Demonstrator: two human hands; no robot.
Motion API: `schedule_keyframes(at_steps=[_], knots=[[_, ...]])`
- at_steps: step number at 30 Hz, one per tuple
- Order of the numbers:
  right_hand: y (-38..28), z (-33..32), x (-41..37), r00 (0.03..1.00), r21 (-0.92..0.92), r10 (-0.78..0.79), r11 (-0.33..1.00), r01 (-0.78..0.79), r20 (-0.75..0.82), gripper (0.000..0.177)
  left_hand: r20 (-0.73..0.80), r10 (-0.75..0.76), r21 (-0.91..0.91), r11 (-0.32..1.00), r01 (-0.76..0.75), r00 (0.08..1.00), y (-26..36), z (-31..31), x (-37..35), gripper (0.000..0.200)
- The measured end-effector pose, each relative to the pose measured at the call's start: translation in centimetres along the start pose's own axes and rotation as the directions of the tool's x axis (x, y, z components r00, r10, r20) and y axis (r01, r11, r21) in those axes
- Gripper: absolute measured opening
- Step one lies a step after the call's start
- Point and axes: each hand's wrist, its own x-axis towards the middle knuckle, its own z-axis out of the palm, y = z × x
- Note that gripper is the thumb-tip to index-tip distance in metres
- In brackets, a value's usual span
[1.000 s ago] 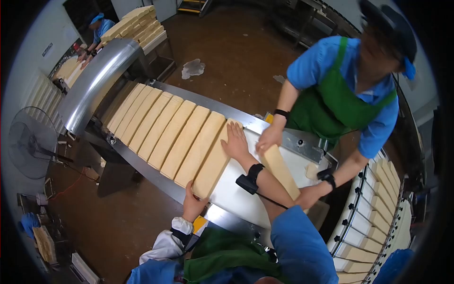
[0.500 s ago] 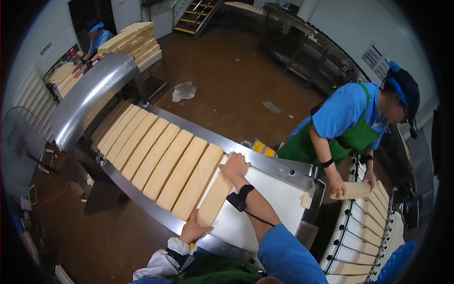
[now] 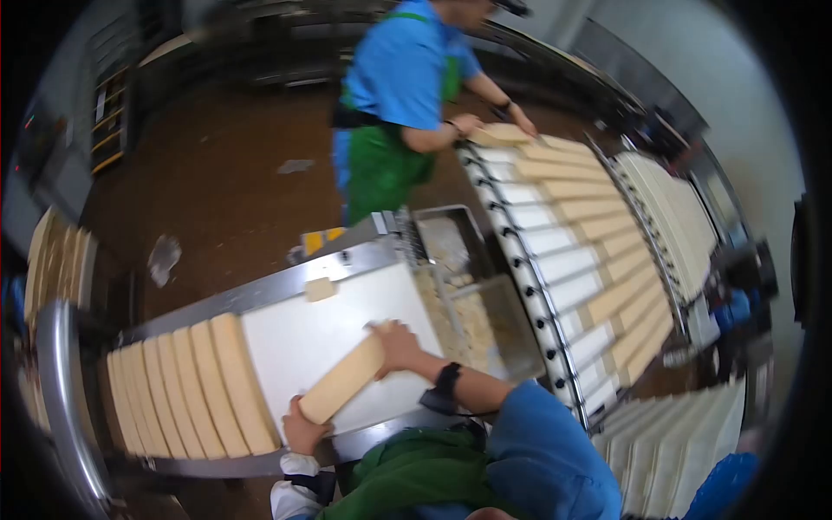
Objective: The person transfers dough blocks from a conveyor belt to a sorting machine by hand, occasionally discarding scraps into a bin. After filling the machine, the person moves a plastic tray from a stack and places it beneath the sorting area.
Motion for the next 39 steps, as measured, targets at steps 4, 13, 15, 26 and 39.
schedule_keyframes(at_steps=[4,13,15,26,39], knots=[[2.5,1.4,-2.2,0.964,0.050,0.043,0.998,-0.031,-0.262,0.048,-0.029,0.072,0.088,0.994,-0.070,0.997,2.9,1.1,1.1,0.073],[27.3,-13.7,-13.6,0.822,0.197,0.261,0.963,-0.185,-0.507,0.062,0.107,0.493,-0.002,0.868,-0.496,0.863,30.2,9.1,2.7,0.067],[34.5,-17.2,-15.2,0.850,0.311,0.330,0.927,-0.210,-0.410,0.071,0.121,0.569,-0.048,0.822,-0.568,0.813,36.8,11.8,2.3,0.070],[53.9,-14.7,-15.9,0.252,0.441,0.562,0.801,-0.406,-0.788,0.071,0.324,0.680,-0.076,0.711,-0.699,0.657,53.4,29.5,5.4,0.084],[37.4,-6.2,-36.7,0.406,0.565,0.610,0.790,-0.239,-0.681,0.046,0.339,0.451,-0.655,0.743,-0.137,0.825,53.5,39.8,6.7,0.044]])
